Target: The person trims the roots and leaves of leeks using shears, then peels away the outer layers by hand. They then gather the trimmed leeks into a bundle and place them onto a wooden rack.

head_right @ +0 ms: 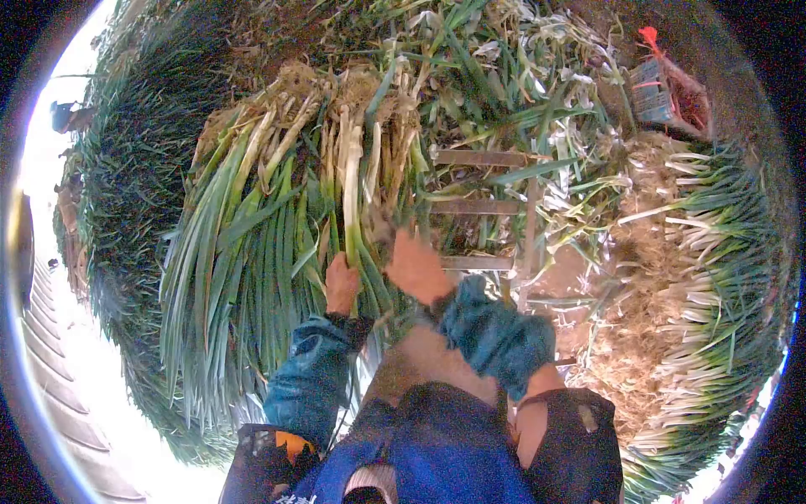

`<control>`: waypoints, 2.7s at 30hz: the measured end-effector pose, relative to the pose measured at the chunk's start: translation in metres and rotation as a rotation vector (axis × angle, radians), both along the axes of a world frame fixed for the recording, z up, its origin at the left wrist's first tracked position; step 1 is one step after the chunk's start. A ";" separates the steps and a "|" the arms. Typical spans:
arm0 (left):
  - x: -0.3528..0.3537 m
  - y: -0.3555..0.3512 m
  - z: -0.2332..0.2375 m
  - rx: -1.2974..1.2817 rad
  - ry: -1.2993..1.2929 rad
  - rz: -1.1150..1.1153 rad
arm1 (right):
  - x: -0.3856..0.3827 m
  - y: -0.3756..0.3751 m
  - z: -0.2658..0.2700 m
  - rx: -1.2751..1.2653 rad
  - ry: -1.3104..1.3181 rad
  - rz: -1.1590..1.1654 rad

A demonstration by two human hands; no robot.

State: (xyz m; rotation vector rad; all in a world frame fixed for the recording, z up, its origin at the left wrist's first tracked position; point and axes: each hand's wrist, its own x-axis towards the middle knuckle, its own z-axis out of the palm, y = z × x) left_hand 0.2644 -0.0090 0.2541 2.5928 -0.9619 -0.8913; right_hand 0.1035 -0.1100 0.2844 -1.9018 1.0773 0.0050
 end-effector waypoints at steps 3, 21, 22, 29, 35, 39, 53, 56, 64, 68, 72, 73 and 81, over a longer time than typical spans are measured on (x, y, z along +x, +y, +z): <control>0.001 0.022 -0.010 0.021 0.055 0.023 | 0.000 0.023 0.012 -0.017 -0.024 -0.014; 0.012 0.074 -0.012 -0.171 0.493 0.324 | 0.056 0.009 -0.011 -0.111 0.057 0.048; 0.011 0.075 -0.014 -0.131 0.467 0.313 | 0.063 0.002 -0.020 -0.136 0.041 0.024; -0.036 0.096 -0.019 -0.158 0.190 0.130 | 0.035 0.030 0.026 -0.066 0.092 0.111; -0.058 0.037 -0.020 -0.208 -0.092 -0.350 | -0.020 0.035 -0.007 0.031 0.226 0.085; -0.028 0.012 -0.053 -0.200 -0.332 -0.344 | -0.027 0.035 0.001 0.042 0.202 0.070; -0.053 -0.020 -0.115 -0.199 0.047 -0.139 | -0.059 0.098 0.011 0.066 -0.078 0.147; -0.057 -0.020 -0.120 -0.177 0.056 -0.147 | -0.055 0.107 -0.003 0.202 -0.030 0.156; -0.019 0.067 -0.149 -0.264 0.098 -0.185 | -0.028 0.068 -0.024 0.045 -0.005 -0.123; -0.005 0.097 -0.113 -0.123 0.144 -0.099 | -0.044 0.084 0.042 0.130 0.160 0.113; -0.012 0.057 -0.056 0.034 0.309 0.053 | -0.026 0.081 0.012 0.078 0.262 0.074; -0.013 0.062 -0.054 -0.006 0.330 0.064 | -0.022 0.075 0.005 -0.003 0.188 0.070; -0.010 0.055 -0.049 0.060 0.287 0.074 | 0.016 0.005 -0.028 -0.144 0.118 0.023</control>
